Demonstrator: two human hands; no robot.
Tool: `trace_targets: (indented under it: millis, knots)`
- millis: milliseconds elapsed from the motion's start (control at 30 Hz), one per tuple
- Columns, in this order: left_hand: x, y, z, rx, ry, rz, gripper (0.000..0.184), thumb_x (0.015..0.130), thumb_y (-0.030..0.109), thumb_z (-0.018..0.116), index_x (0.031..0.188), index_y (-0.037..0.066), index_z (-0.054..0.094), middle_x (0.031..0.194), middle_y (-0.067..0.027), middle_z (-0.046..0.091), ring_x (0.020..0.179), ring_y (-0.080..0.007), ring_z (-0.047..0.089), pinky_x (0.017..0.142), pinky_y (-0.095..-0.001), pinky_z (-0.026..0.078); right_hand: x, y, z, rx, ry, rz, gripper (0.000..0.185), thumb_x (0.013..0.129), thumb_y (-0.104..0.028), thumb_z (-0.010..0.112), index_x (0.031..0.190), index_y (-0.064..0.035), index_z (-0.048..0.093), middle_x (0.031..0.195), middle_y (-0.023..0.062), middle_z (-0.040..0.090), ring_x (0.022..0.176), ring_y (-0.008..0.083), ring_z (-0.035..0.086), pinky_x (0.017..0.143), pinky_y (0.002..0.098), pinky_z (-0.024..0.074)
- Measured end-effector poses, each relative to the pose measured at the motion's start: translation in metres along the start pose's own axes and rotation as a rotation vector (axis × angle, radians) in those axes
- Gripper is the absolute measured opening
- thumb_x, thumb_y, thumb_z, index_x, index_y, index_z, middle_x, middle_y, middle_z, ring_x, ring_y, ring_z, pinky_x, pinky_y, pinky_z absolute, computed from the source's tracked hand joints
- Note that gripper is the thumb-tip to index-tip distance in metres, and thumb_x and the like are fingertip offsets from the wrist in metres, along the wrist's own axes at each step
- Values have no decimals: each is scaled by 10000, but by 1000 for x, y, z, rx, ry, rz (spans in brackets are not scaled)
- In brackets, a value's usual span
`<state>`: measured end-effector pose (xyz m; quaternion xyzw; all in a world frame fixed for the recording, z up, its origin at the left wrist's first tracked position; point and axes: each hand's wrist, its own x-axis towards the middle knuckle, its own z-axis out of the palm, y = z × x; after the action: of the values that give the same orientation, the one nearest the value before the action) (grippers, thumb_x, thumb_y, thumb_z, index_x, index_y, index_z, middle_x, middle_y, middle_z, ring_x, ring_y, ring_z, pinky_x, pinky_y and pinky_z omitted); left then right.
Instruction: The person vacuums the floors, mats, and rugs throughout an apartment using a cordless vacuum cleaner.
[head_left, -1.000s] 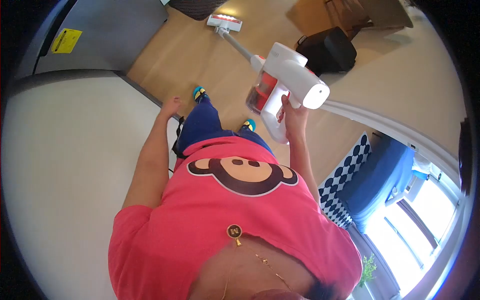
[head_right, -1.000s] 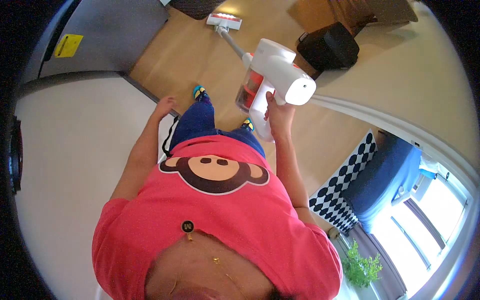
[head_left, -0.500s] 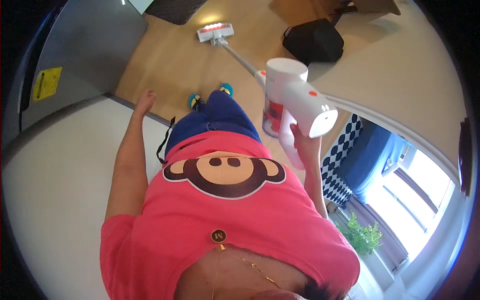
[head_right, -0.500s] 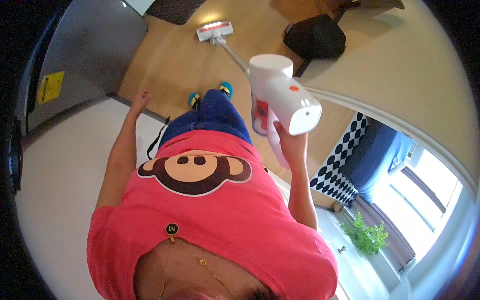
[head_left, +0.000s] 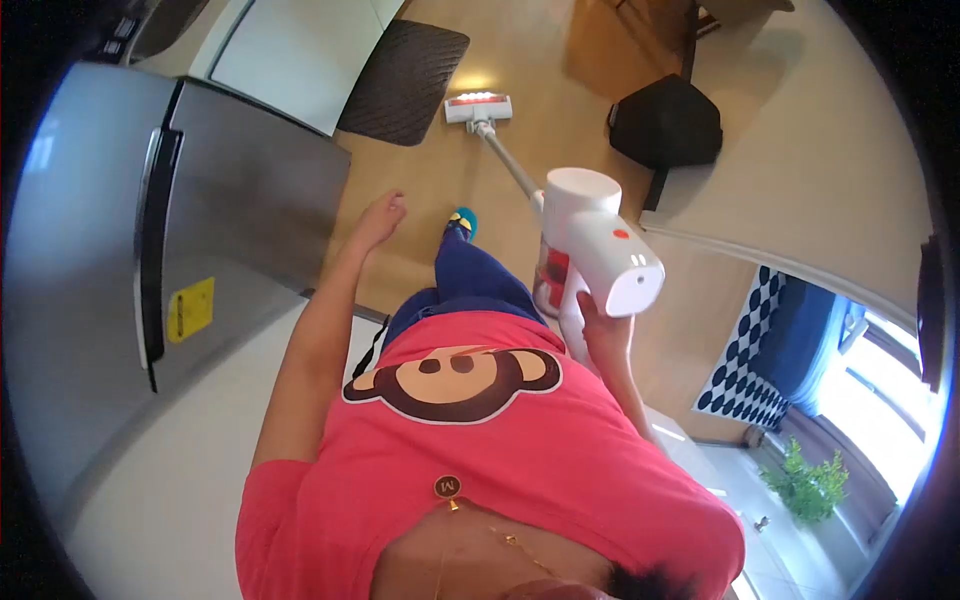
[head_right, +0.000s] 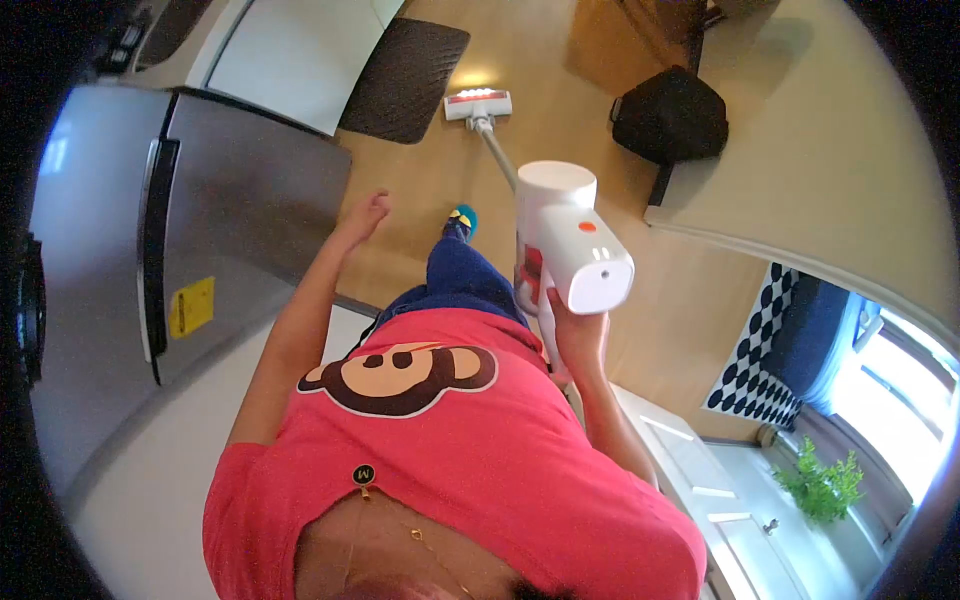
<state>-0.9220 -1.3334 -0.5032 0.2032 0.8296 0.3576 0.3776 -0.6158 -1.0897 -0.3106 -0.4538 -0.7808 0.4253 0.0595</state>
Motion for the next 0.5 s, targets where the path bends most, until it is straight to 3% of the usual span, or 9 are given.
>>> trace_targets:
  millis: [167, 200, 267, 367, 467, 500]
  knots:
    - [35, -4, -81, 178, -71, -183, 381, 818, 217, 504, 1134, 4, 519, 1049, -191, 588, 1000, -304, 556, 842, -361, 435, 99, -46, 96, 87, 71, -25, 348, 788, -218, 634, 1056, -20, 533, 678, 62, 553, 482, 126, 490, 423, 286, 406]
    - [45, -12, -84, 202, -119, -133, 388, 816, 225, 517, 1141, 13, 516, 1048, -188, 592, 995, -295, 562, 836, -358, 438, 115, -56, 108, 66, 27, 27, 370, 789, -236, 631, 1073, -19, 534, 732, 96, 596, 541, 169, 559, 476, 311, 450]
    - [71, -32, -93, 257, -220, -30, 403, 813, 240, 541, 1156, 30, 511, 1046, -182, 599, 985, -276, 573, 825, -353, 446, 149, -76, 136, -80, 89, -155, 444, 780, -279, 632, 1125, -22, 522, 929, 163, 626, 826, 266, 622, 678, 353, 486]
    - [89, -2, -99, 314, -275, -27, 405, 815, 253, 522, 1142, 14, 516, 1059, -179, 595, 981, -291, 574, 831, -355, 445, 179, -95, 167, -43, -38, 65, 427, 767, -324, 607, 1097, -57, 564, 1035, 211, 594, 1009, 346, 551, 785, 410, 451]
    - [125, -5, -99, 360, -323, 122, 413, 811, 267, 523, 1132, 6, 522, 1051, -181, 597, 980, -288, 576, 830, -351, 447, 162, -117, 175, 21, -56, 31, 409, 764, -305, 605, 1084, -53, 565, 1027, 214, 595, 1000, 352, 553, 777, 412, 454]
    - [130, -1, -104, 350, -339, 118, 413, 801, 261, 524, 1133, 17, 526, 1060, -188, 590, 993, -299, 567, 843, -357, 441, 153, -110, 188, 160, 29, -48, 403, 771, -287, 605, 1080, -33, 555, 1035, 220, 587, 1012, 367, 538, 794, 404, 447]
